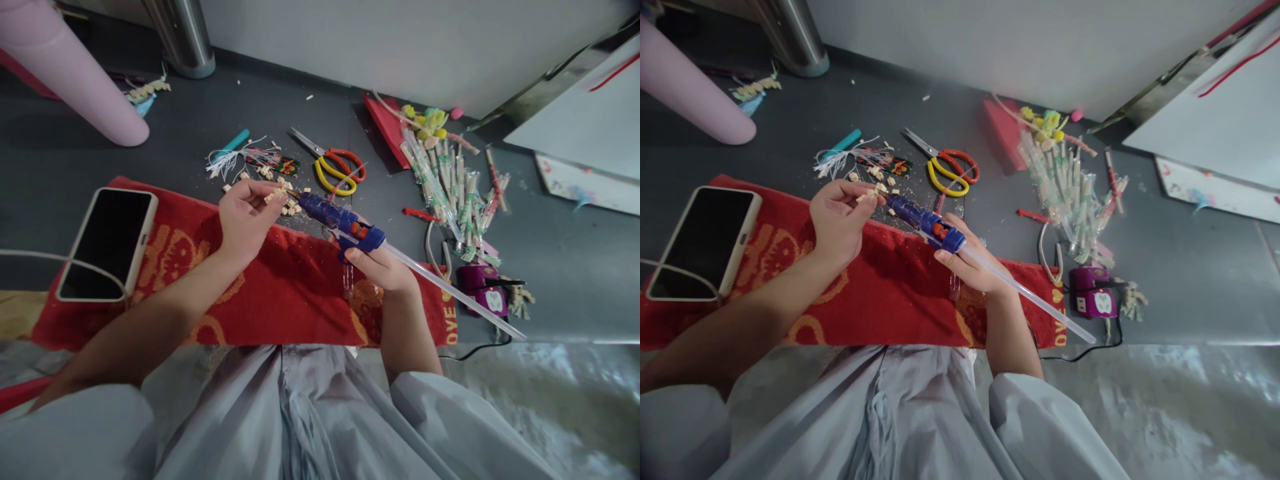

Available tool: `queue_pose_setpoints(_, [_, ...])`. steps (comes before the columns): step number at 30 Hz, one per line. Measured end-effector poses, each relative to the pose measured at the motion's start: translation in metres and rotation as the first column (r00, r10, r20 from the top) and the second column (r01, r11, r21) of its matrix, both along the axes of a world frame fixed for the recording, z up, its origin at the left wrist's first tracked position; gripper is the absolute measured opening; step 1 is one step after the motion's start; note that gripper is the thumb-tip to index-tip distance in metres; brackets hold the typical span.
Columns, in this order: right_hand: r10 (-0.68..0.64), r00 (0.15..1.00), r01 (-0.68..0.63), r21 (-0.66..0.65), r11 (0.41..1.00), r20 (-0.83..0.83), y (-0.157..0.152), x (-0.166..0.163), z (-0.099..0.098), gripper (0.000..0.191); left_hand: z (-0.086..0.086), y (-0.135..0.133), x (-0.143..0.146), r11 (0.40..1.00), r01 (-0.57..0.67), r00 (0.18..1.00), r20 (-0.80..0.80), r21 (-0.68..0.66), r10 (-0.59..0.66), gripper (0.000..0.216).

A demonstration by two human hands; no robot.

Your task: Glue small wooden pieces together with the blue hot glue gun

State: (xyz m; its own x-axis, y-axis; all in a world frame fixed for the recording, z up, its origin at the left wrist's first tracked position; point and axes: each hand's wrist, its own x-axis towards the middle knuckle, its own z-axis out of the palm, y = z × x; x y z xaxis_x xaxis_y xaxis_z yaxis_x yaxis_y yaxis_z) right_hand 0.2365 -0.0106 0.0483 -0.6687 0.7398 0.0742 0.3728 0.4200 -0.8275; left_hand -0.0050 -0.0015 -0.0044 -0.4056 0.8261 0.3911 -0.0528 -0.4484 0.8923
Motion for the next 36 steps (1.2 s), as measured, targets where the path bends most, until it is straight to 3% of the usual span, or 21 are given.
queue_pose_setpoints(10, [-0.027,0.999,0.025,-0.044,0.999,-0.031,-0.002,0.008,-0.007,0.060,0.004,-0.001,0.001,0.999,0.009,0.998,0.058,-0.034,-0.007,0.038])
queue_pose_setpoints(22, [-0.085,0.996,0.082,-0.063,0.995,-0.042,-0.002,0.014,-0.012,0.064,0.001,-0.003,0.000,0.997,0.027,1.000,-0.001,-0.068,-0.027,0.035])
queue_pose_setpoints(30, [-0.146,0.985,0.136,-0.114,0.984,-0.087,-0.003,0.019,0.004,0.062,0.001,-0.003,0.001,0.999,0.039,0.998,0.059,-0.027,-0.038,0.028])
queue_pose_setpoints(33, [-0.273,0.960,0.271,-0.036,0.962,-0.060,0.002,0.033,0.007,0.059,0.001,-0.003,0.001,0.998,0.043,0.999,0.025,-0.056,-0.041,0.027])
queue_pose_setpoints(36, [-0.404,0.911,0.384,0.188,0.904,0.085,0.013,0.049,0.000,0.048,0.002,-0.005,0.002,0.997,0.051,0.999,0.000,-0.052,-0.051,0.026])
